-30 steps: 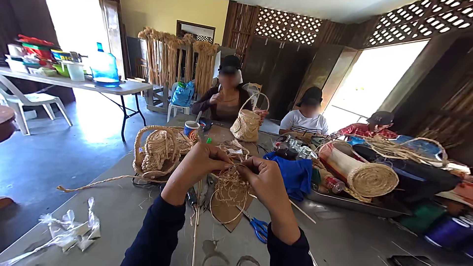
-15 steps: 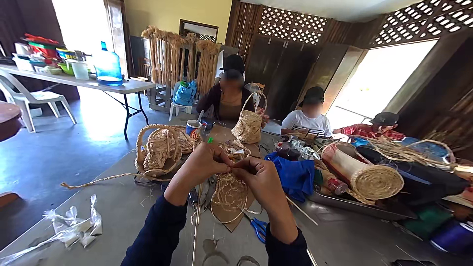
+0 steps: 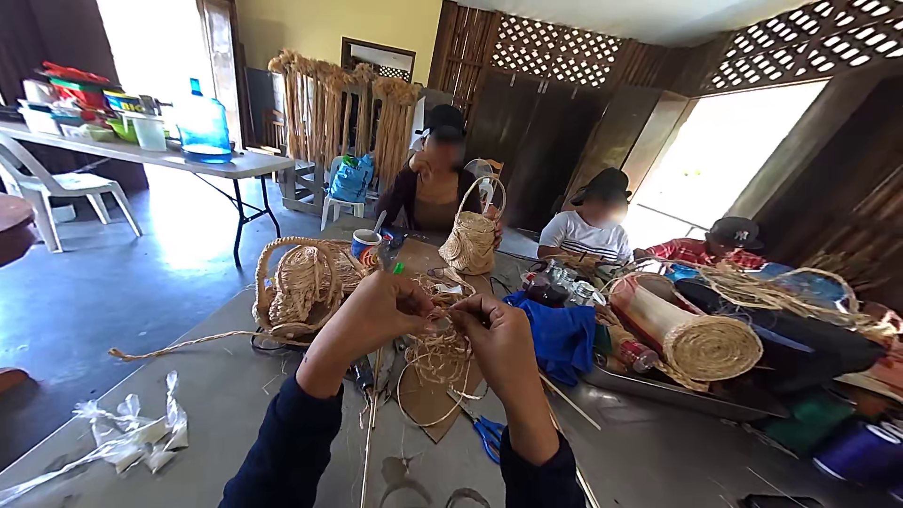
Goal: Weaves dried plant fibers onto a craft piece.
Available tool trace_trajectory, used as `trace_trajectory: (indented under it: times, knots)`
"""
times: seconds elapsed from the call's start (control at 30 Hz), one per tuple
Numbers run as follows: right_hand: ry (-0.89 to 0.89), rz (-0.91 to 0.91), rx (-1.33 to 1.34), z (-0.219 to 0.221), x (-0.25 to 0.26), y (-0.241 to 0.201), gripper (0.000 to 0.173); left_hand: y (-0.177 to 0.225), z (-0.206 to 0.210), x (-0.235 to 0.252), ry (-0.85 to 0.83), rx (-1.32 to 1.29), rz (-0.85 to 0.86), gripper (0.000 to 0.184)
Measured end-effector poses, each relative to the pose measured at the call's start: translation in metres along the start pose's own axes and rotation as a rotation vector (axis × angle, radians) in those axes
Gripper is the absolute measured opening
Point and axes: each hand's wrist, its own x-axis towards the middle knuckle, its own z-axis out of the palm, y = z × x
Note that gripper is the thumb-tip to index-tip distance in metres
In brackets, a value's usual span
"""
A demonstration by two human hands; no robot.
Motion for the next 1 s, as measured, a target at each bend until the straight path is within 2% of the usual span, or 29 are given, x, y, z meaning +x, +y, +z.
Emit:
trace_trajectory:
  times: [0.13, 0.33, 0.47, 0.63, 0.8, 1.0]
  knots:
    - [0.023, -0.011, 0.009, 0.001, 0.0, 0.001, 0.008, 0.005, 0.008, 0.001, 0.073, 0.005, -0.046, 0.002]
    - [0.077, -0.093, -0.044, 0.007, -0.001, 0.0, 0.007, 0.009, 0.01, -0.002, 0.084, 0.024, -0.035, 0.003]
    - [0.08, -0.155, -0.075, 0.012, -0.002, 0.002, 0.01, 0.008, 0.009, -0.001, 0.044, 0.105, 0.01, 0.012]
    - [0.062, -0.175, -0.08, 0.013, -0.001, 0.003, 0.009, 0.005, 0.014, 0.003, 0.144, 0.167, 0.091, 0.011]
    - [0.023, -0.196, -0.113, 0.013, -0.002, 0.003, 0.009, 0.007, 0.015, 0.002, 0.194, 0.195, 0.07, 0.009]
    - [0.063, -0.228, -0.112, 0.015, -0.001, 0.005, 0.009, 0.01, 0.013, 0.001, 0.187, 0.184, 0.033, 0.008]
